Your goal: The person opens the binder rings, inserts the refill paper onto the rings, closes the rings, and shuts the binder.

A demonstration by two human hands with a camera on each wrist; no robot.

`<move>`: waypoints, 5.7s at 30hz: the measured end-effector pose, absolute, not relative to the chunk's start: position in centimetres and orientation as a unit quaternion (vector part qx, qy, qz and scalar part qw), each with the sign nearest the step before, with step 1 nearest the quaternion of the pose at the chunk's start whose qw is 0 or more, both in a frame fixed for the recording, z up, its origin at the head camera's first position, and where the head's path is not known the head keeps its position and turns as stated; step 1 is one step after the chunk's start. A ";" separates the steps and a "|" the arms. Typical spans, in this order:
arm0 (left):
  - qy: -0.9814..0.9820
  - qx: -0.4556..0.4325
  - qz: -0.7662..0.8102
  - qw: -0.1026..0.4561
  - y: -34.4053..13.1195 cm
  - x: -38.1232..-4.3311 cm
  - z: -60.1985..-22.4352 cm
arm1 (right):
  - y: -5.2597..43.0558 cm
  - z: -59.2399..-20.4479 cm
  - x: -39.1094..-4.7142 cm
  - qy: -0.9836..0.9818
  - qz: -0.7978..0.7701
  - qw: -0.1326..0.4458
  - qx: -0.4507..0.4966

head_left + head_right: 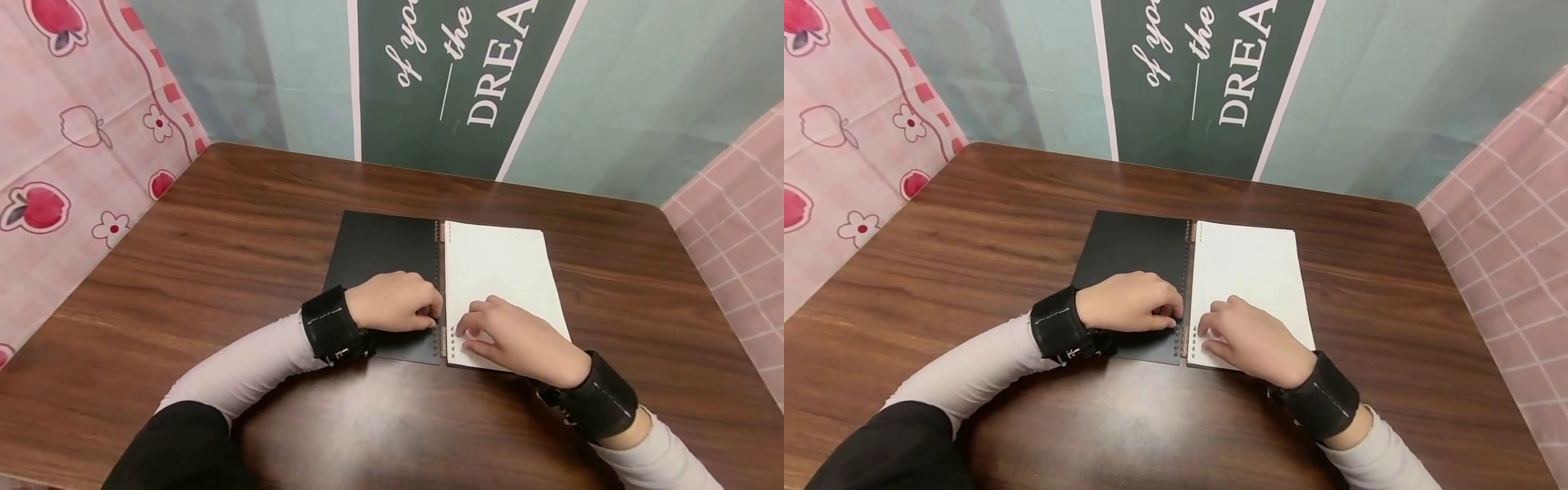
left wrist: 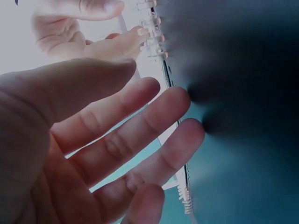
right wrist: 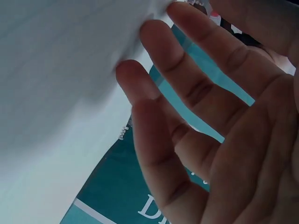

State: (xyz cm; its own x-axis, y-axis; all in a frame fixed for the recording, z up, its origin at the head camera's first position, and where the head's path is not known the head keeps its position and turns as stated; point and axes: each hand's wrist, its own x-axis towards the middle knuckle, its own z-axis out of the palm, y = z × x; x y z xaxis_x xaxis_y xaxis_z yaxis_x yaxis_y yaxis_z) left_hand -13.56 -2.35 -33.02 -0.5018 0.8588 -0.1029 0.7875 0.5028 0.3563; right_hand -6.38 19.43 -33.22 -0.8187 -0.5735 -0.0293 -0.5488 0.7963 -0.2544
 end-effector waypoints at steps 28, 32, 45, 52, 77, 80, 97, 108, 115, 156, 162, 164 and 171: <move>0.861 0.466 0.168 0.116 -2.2 -12.2 -32.1 | 18.7 -32.2 -7.7 0.941 -0.139 0.027 -0.309; 0.864 0.459 0.173 0.116 -1.9 -12.1 -32.7 | 18.6 -32.8 -7.6 0.944 -0.130 0.038 -0.300; 0.874 0.439 0.176 0.110 -1.6 -12.0 -33.9 | 17.9 -33.9 -8.0 0.947 -0.112 0.020 -0.299; 0.871 0.445 0.185 0.101 -1.4 -12.5 -34.6 | 17.6 -34.3 -8.2 0.946 -0.105 0.005 -0.305; 0.876 0.419 0.197 0.134 -1.3 -13.0 -34.7 | 17.6 -34.6 -8.5 0.944 -0.114 0.014 -0.308; 0.877 0.414 0.200 0.136 -1.3 -13.2 -34.7 | 17.7 -34.6 -8.7 0.944 -0.117 0.016 -0.307; 0.872 0.407 0.227 0.152 -1.2 -13.4 -35.1 | 18.0 -34.5 -9.0 0.935 -0.171 0.068 -0.304; 0.867 0.419 0.227 0.147 -1.2 -13.4 -34.7 | 17.5 -34.3 -9.0 0.941 -0.146 0.041 -0.302; 0.867 0.413 0.230 0.157 -1.0 -13.6 -34.6 | 17.5 -34.3 -9.0 0.942 -0.144 0.035 -0.301; 0.856 0.453 0.173 0.181 -1.4 -11.2 -34.0 | 17.6 -33.4 -7.1 0.928 -0.143 0.098 -0.331; 0.850 0.454 0.191 0.186 -1.4 -11.3 -34.2 | 17.6 -33.5 -7.3 0.926 -0.151 0.099 -0.332; 0.848 0.456 0.196 0.186 -1.4 -11.3 -34.2 | 17.6 -33.6 -7.4 0.924 -0.157 0.099 -0.333; 0.848 0.459 0.197 0.176 -1.3 -11.6 -34.2 | 17.8 -33.8 -7.7 0.922 -0.177 0.103 -0.329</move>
State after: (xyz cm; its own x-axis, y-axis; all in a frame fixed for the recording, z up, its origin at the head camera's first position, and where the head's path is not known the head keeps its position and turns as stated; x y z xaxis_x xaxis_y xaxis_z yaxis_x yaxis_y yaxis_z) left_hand -11.59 -1.31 -34.19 -0.5159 0.8484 -0.1182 0.7093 0.5005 0.4964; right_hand -7.70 17.79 -33.77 -0.7622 -0.6432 -0.0740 -0.5702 0.7210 -0.3938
